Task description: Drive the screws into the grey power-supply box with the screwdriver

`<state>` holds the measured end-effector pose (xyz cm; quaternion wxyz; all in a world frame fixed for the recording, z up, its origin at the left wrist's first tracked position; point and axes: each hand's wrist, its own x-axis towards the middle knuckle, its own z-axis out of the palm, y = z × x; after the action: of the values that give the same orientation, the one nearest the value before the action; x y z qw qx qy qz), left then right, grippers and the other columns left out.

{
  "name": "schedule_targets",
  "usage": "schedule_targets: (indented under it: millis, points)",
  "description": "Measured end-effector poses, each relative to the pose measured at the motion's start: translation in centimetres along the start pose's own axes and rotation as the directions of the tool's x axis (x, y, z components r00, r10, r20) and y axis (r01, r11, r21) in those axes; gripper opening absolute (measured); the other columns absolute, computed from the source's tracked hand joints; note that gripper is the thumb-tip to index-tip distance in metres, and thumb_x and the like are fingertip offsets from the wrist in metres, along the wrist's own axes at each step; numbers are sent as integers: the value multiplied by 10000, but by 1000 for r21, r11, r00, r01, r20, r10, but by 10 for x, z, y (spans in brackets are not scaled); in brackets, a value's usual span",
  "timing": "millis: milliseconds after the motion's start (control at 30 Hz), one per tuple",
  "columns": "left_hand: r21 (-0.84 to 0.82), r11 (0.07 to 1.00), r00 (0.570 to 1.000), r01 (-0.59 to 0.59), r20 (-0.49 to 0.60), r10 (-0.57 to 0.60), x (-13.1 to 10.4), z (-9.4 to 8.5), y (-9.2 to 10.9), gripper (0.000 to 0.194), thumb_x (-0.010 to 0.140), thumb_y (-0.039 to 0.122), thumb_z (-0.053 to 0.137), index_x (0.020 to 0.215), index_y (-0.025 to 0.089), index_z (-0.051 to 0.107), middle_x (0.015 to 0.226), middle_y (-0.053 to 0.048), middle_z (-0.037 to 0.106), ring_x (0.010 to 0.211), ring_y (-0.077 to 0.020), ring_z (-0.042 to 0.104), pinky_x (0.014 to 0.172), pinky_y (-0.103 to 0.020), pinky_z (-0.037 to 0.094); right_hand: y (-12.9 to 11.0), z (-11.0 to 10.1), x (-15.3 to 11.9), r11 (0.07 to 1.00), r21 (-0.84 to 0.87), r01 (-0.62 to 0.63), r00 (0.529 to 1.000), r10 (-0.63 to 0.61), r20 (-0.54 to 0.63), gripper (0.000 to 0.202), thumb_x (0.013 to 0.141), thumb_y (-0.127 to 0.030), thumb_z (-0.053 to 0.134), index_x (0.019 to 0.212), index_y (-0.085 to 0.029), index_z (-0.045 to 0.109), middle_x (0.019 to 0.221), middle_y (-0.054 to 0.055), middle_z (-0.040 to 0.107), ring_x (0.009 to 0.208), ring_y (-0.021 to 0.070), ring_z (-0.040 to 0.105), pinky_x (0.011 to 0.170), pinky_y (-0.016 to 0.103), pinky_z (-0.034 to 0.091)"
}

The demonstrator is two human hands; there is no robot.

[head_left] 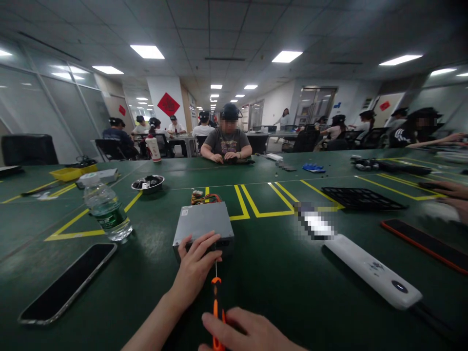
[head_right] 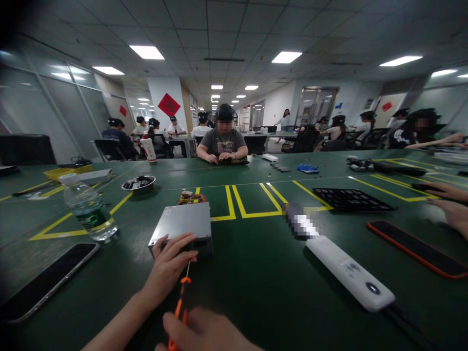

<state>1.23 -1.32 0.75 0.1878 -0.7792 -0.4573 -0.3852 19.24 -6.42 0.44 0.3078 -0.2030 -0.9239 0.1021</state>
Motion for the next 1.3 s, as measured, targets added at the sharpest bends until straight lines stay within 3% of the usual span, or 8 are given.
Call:
schedule_targets:
  millis: [133,333,400,567,800,1033,1167,1300]
  points:
    - [29,1000,999,0,41,-1,-1,-3,-3,281,858,173,464,1097,282,563,1170,-23,611,1086,-165,547,939,-361,288,8,-12,22,944,-129,304,953,-303,24,168,873,-232,471,988,-211,592,606,8,649,436,119,536,418,214,418]
    - [128,987,992,95,72,-104,-4,-5,-13,441,826,188,458,1265,199,427,1279,-77,525,1132,-205,492,918,-348,325,18,-15,24,905,-213,367,930,-350,114,90,839,-207,540,865,-246,617,695,-3,683,473,89,543,457,182,423]
    - [150,983,988,106,93,-121,-4,-4,-14,425,828,221,469,1253,217,448,1275,-63,531,1142,-211,486,926,-351,319,17,-17,24,861,-214,461,886,-432,170,54,824,-239,574,830,-236,627,916,20,694,546,93,579,489,191,442]
    - [191,970,982,149,85,-168,-2,-2,-13,440,830,241,487,1267,233,438,1250,-38,556,1164,-207,475,958,-361,281,17,-23,26,918,-101,384,917,-367,155,266,822,-347,586,1063,-238,597,984,84,682,717,152,648,616,227,499]
    - [175,965,975,195,74,-210,-2,2,-14,360,839,283,502,1198,256,489,1239,-18,564,1128,-194,494,925,-362,279,25,-22,17,936,-40,349,933,-343,110,93,820,-306,604,870,-237,640,988,89,683,609,141,646,565,246,516]
    - [181,955,967,237,53,-250,-2,6,-13,302,838,288,510,1139,264,523,1211,-13,582,1111,-198,501,906,-372,283,22,-24,21,946,120,301,943,-314,113,287,820,-302,578,1069,-162,603,984,174,668,729,219,664,661,303,520]
    - [174,954,965,244,56,-257,-1,5,-12,299,834,285,513,1131,259,526,1206,-22,584,1110,-205,499,906,-382,283,23,-21,18,954,111,280,950,-292,111,171,828,-282,569,956,-190,635,972,168,674,649,196,658,590,294,505]
    - [170,954,964,247,55,-260,-1,5,-11,291,837,285,507,1125,256,526,1203,-18,586,1113,-205,496,906,-383,283,25,-19,14,964,85,251,961,-259,94,153,819,-336,587,886,-203,625,1028,151,662,741,198,667,669,301,519]
